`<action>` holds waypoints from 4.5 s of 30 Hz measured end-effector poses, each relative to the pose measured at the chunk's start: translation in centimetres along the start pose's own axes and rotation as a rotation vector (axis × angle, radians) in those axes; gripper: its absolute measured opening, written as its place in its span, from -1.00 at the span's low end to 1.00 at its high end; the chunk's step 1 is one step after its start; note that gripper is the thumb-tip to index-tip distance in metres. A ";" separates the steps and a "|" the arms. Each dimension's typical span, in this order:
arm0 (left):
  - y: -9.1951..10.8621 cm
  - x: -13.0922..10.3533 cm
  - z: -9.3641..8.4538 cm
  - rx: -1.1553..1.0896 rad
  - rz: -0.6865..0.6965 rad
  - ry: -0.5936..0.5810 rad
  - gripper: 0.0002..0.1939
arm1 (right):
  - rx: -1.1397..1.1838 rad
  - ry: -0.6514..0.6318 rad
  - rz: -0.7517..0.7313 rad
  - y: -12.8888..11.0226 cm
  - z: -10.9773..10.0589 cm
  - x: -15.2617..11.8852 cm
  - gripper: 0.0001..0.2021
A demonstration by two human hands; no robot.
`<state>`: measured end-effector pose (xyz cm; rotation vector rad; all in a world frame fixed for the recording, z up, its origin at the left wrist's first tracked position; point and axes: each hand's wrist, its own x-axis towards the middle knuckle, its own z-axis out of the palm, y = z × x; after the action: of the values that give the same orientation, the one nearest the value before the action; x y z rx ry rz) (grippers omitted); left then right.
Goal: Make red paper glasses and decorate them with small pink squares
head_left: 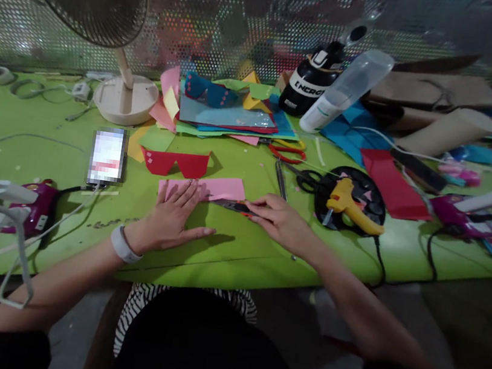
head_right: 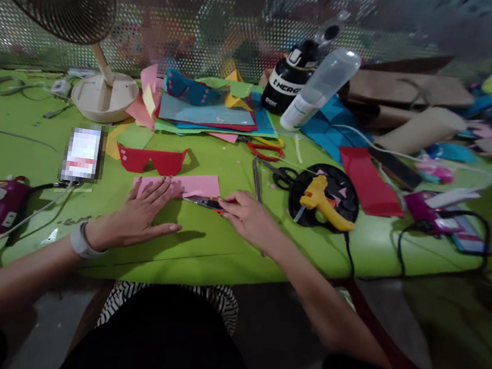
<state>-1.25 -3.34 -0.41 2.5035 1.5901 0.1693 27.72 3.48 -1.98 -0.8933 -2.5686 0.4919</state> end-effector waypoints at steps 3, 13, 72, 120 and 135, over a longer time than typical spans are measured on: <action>0.0 -0.9 0.8 0.034 0.028 0.053 -0.04 | -0.005 0.006 0.014 -0.1 0.2 0.1 -0.69; 0.0 -1.3 1.9 0.053 0.048 0.142 0.00 | -0.014 -0.020 -0.002 -1.5 0.0 0.9 -0.69; -0.2 -2.6 1.5 0.042 -0.001 0.115 -0.02 | -0.019 0.060 -0.047 -0.9 0.7 1.1 -0.66; -0.1 -2.5 1.2 -0.001 -0.036 0.073 0.00 | -0.032 0.031 -0.094 -2.1 1.2 1.6 -0.68; -1.0 -4.2 0.8 0.052 -0.046 0.088 -0.02 | -0.017 0.004 -0.077 -3.1 1.9 2.5 -0.67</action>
<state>-3.74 -6.77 -1.42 2.5285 1.7048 0.2386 23.47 2.45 -1.65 -0.7963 -2.5963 0.4455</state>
